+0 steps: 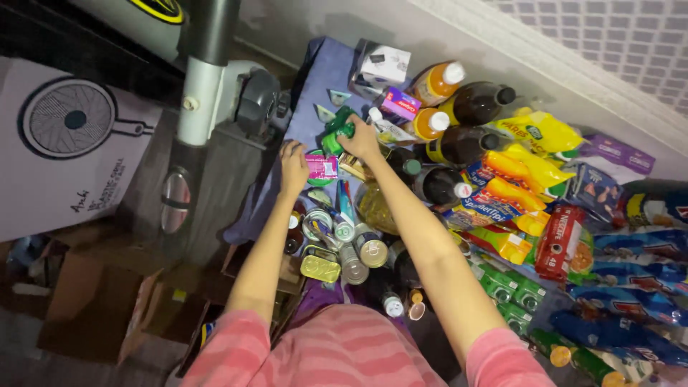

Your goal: The person picks up various packaged items from a table, including pink sachets, white boxes, and green-wrapped bundles, and places them into a cardboard box. The person also handles a multi-pack of green-wrapped items, separating them and adjusting the bundle.

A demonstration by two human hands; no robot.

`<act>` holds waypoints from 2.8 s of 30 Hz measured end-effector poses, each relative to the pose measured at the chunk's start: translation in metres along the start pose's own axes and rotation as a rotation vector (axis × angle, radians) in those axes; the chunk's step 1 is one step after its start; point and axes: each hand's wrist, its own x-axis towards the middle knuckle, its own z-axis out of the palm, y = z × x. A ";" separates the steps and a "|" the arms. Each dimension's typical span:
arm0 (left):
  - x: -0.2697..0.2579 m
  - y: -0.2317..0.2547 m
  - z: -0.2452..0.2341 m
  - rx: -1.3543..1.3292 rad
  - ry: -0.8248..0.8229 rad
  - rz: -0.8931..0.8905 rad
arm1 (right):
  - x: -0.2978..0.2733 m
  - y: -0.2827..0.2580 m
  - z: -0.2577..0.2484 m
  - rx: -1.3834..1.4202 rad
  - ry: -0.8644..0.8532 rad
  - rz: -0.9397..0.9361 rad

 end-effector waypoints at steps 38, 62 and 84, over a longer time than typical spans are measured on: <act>-0.256 0.448 -0.036 -1.407 -1.077 -0.289 | -0.620 0.063 -0.251 1.434 0.672 0.119; -0.267 0.568 -0.030 -0.987 -0.609 1.481 | -0.729 -0.022 -0.291 -0.290 1.504 0.253; -0.394 0.636 0.005 -1.244 -1.324 0.566 | -0.828 -0.019 -0.271 0.133 1.891 0.307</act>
